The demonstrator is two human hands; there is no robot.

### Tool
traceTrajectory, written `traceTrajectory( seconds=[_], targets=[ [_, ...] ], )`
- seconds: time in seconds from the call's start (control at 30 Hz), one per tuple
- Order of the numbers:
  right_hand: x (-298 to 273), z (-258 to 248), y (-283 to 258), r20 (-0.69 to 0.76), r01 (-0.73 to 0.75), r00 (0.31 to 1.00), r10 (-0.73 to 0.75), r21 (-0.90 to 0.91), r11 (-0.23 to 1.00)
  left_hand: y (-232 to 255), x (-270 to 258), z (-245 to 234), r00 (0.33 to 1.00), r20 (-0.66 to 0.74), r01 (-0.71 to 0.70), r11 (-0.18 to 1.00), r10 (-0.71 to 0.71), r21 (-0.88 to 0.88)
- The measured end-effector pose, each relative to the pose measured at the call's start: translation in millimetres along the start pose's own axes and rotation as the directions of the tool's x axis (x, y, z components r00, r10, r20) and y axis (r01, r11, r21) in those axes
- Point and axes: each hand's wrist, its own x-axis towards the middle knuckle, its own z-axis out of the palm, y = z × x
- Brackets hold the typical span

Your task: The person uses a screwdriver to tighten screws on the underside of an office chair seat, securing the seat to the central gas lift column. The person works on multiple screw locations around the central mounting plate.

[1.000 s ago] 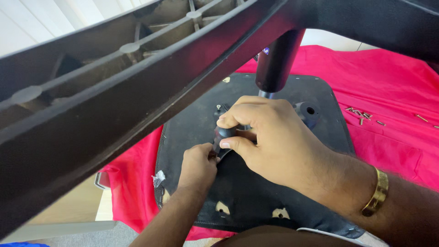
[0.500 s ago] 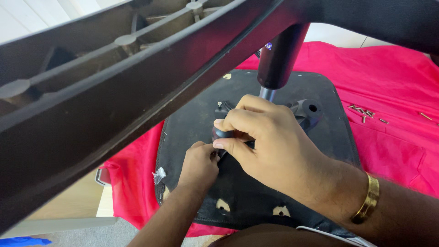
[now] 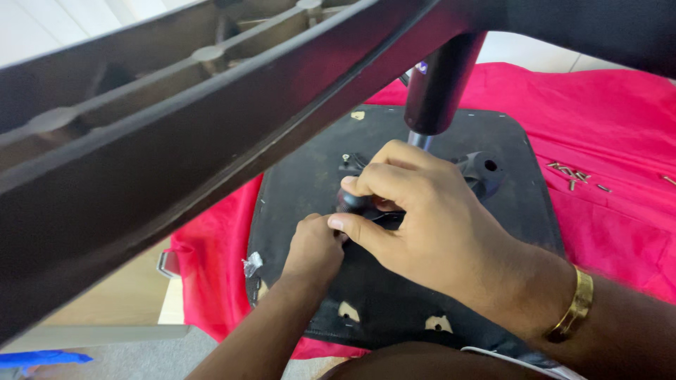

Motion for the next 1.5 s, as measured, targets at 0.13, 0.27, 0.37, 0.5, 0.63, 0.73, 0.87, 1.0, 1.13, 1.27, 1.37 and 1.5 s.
traceTrajectory(
  seconds=[0.13, 0.27, 0.37, 0.5, 0.63, 0.73, 0.87, 1.0, 1.13, 1.27, 1.37, 1.5],
  targets=[
    [2, 4, -9, -0.008, 0.004, 1.000, -0.004, -0.014, 1.000, -1, -9, -6, 0.999, -0.010, -0.045, 0.996, 0.046, 0.081],
    [1, 4, -10, 0.021, 0.033, 0.999, -0.032, -0.073, 0.997, -6, -10, -2, 0.999, 0.000, -0.035, 0.993, 0.035, 0.111],
    [1, 3, -10, 0.040, 0.016, 0.999, -0.013, -0.058, 0.998, -7, -8, 0, 0.999, 0.006, -0.050, 0.989, 0.049, 0.141],
    [2, 1, -6, 0.035, 0.044, 0.998, -0.044, -0.019, 0.999, -3, -4, 1, 0.999, 0.048, -0.032, 0.974, 0.022, 0.223],
    [1, 0, -2, 0.025, 0.051, 0.998, -0.050, -0.023, 0.998, -2, -4, 0, 0.997, 0.072, -0.037, 0.980, 0.023, 0.194],
    [1, 1, 0, 0.041, 0.041, 0.998, -0.041, -0.009, 0.999, -5, -3, -1, 0.995, 0.053, -0.095, 0.987, 0.089, 0.129],
    [0, 7, 0, 0.015, 0.068, 0.998, -0.068, -0.005, 0.998, -17, -2, -6, 0.974, 0.089, -0.216, 0.973, 0.208, 0.087],
    [1, 12, 0, -0.003, 0.155, 0.988, -0.155, -0.014, 0.988, -19, -1, -4, 0.970, 0.032, -0.241, 0.969, 0.239, 0.056],
    [-3, 12, 1, 0.022, 0.097, 0.995, -0.098, 0.044, 0.994, -12, -3, 0, 0.990, 0.040, -0.137, 0.984, 0.134, 0.112],
    [-8, 10, 3, -0.013, 0.096, 0.995, -0.096, 0.042, 0.994, -3, -8, 1, 0.998, -0.001, -0.067, 0.991, 0.067, 0.116],
    [-10, 5, 7, -0.022, 0.099, 0.995, -0.098, 0.019, 0.995, 4, -10, 2, 1.000, -0.005, -0.009, 0.996, 0.009, 0.088],
    [-10, -3, 12, 0.009, -0.006, 1.000, 0.006, 0.019, 1.000, 9, -9, 3, 0.999, 0.000, 0.035, 0.989, -0.036, 0.146]
  ],
)
